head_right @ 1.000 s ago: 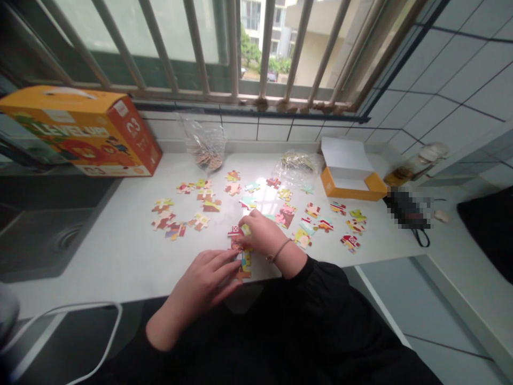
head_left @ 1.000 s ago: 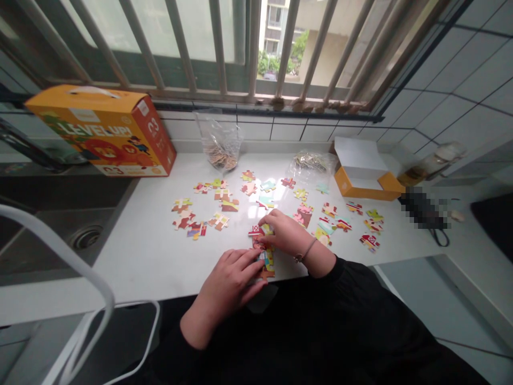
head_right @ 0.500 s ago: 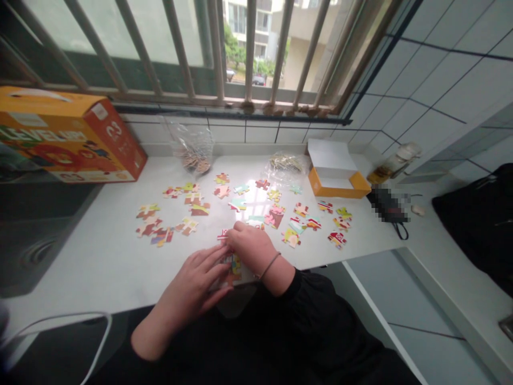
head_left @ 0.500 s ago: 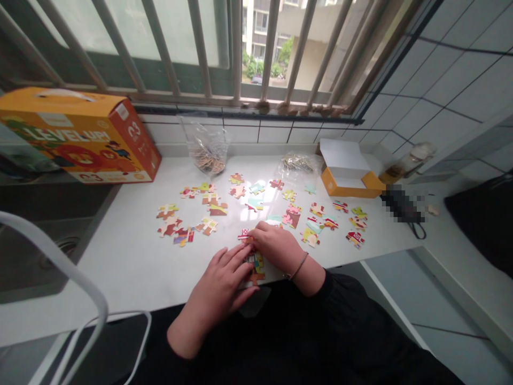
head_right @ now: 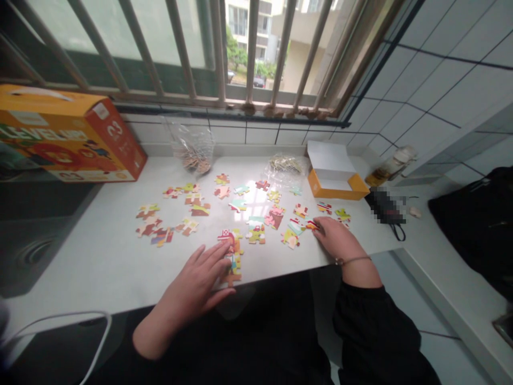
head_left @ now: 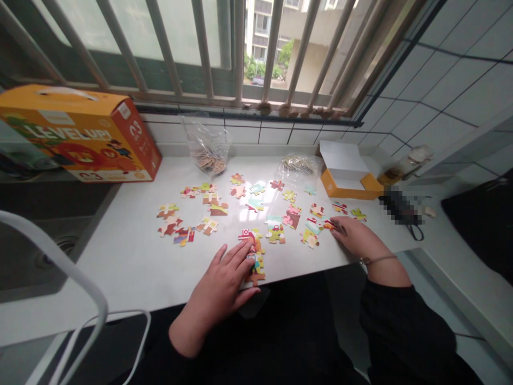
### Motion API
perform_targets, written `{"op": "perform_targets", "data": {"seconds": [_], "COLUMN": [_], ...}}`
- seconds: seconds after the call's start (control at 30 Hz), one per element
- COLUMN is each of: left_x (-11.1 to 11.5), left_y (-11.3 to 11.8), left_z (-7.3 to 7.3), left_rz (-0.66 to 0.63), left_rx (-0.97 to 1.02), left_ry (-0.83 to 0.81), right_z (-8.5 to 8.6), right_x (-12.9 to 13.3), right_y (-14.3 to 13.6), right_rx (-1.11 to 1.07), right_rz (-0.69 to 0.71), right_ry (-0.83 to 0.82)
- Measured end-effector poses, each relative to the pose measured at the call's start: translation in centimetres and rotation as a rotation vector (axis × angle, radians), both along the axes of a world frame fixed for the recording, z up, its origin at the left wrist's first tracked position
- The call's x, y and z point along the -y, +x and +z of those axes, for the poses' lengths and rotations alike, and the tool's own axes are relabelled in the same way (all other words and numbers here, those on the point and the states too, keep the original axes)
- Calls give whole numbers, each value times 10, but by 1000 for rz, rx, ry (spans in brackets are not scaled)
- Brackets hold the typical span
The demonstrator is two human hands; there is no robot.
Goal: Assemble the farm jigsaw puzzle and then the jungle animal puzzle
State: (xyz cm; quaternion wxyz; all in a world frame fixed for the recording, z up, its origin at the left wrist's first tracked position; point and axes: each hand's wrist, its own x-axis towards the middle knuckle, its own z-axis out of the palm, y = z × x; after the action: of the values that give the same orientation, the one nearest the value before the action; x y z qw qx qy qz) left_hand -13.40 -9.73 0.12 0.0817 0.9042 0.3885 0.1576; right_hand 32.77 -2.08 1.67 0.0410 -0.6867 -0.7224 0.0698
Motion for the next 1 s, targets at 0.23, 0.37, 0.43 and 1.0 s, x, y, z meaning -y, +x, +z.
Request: {"op": "perform_targets", "data": {"seconds": [0.23,0.37,0.43,1.0], "left_x": [-1,-1,0,1], "left_y": [-1,-1,0,-1], "left_z": [1,-1,-2,4], "left_rz": [-7,-1,-1,2], "left_rx": [-24,-17,-16,2], "left_ry": [10,17,13,4], "right_z": [1,7,10,16], "right_x": [-1,2,4,-3], "right_y": [10,11,11,-160], "right_rx": [-97,-94,-92,-339], "right_rz": [-23,-61,-93,329], "right_ry": [5,29,62,167]}}
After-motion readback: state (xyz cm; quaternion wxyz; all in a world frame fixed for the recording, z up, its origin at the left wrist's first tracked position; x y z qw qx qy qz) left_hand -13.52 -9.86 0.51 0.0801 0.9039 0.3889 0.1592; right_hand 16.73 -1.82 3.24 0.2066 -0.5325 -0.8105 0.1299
